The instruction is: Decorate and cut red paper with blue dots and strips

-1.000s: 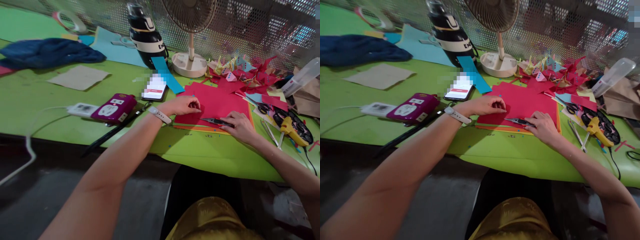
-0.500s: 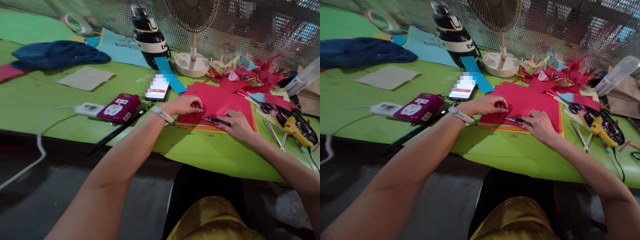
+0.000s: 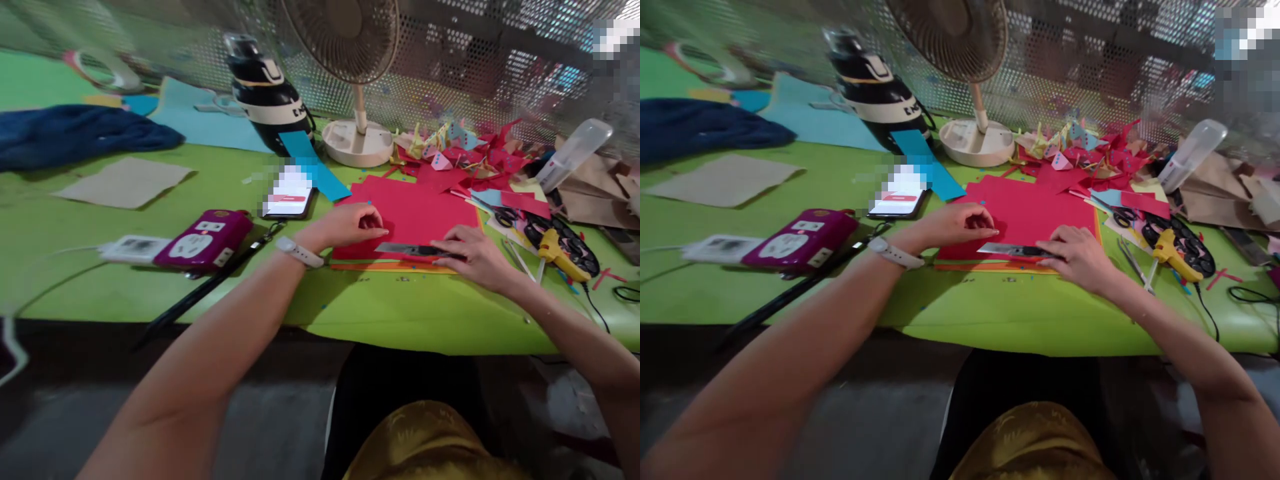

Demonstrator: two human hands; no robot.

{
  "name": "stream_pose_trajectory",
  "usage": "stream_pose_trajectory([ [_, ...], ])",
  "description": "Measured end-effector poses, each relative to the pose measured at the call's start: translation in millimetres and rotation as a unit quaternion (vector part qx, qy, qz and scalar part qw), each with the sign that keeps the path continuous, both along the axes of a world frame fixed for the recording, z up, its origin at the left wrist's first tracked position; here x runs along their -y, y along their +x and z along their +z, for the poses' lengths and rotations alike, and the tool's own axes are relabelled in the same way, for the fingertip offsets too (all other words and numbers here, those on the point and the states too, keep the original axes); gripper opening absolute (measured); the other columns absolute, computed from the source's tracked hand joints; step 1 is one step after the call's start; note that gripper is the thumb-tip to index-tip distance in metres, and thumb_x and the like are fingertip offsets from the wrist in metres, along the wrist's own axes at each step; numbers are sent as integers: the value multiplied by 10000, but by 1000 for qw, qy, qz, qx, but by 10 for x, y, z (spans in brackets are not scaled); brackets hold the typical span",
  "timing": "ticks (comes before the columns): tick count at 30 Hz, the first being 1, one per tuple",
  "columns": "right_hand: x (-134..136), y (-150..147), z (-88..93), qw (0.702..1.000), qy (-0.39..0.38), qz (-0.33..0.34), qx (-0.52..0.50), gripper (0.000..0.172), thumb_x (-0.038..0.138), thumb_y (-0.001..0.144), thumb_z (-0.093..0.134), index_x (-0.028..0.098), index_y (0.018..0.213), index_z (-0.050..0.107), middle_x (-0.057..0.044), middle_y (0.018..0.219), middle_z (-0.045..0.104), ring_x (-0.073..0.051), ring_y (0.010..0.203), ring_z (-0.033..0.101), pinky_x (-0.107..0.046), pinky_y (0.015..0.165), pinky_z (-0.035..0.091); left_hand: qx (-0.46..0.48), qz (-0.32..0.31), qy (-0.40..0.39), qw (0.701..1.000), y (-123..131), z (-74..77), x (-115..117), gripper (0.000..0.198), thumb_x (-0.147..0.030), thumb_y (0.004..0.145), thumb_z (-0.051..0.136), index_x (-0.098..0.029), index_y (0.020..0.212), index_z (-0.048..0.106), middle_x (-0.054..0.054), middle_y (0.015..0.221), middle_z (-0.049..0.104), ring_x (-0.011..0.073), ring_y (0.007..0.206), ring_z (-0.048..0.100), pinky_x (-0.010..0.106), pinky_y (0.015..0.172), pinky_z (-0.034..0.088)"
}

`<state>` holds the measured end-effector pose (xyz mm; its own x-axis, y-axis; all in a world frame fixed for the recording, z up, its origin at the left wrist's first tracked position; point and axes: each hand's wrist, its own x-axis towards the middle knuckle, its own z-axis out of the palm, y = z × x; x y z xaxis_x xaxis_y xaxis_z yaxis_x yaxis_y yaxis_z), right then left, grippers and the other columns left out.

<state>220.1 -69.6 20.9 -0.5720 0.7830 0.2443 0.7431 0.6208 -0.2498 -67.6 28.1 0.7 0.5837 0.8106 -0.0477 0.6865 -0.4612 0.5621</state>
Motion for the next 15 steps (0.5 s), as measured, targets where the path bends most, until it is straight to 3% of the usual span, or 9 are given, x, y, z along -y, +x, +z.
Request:
stream_pose_trajectory([
  [3,20,477,86,993,48,-92,-49,331,440,927,592,261,1169,731,-83,955,680,-222,874,636,-362,774,488,-8,-14,82,997,9,-10,51,737,-731,724,607,-184,1218,617,143,1273,630,298,1169,569,383,991,425],
  [5,7,820,99,980,70,-182,-50,328,447,904,612,266,1146,741,-87,958,684,-245,879,645,-383,761,501,-39,-35,86,995,28,-27,76,933,-772,698,603,-186,1416,490,161,1506,462,334,1364,430,422,1110,329],
  [8,-76,1195,72,953,69,-295,-7,345,443,853,661,223,1100,761,-111,970,696,-279,875,654,-409,758,499,-115,-45,60,991,63,-65,96,1085,-810,719,535,-153,1549,292,170,1626,249,351,1480,259,460,1180,218],
  [11,-246,1309,45,942,45,-330,31,341,405,858,652,211,1119,755,-109,967,708,-278,904,652,-380,759,485,-147,-50,64,986,84,-76,108,1076,-812,746,489,-150,1562,261,157,1624,247,346,1490,245,461,1191,200],
  [15,-526,1223,47,932,33,-357,58,297,359,863,642,195,1081,759,-114,1021,713,-268,972,638,-350,786,466,-144,-53,68,986,75,-24,148,973,-764,788,501,-194,1552,304,146,1591,327,350,1440,359,471,1153,289],
])
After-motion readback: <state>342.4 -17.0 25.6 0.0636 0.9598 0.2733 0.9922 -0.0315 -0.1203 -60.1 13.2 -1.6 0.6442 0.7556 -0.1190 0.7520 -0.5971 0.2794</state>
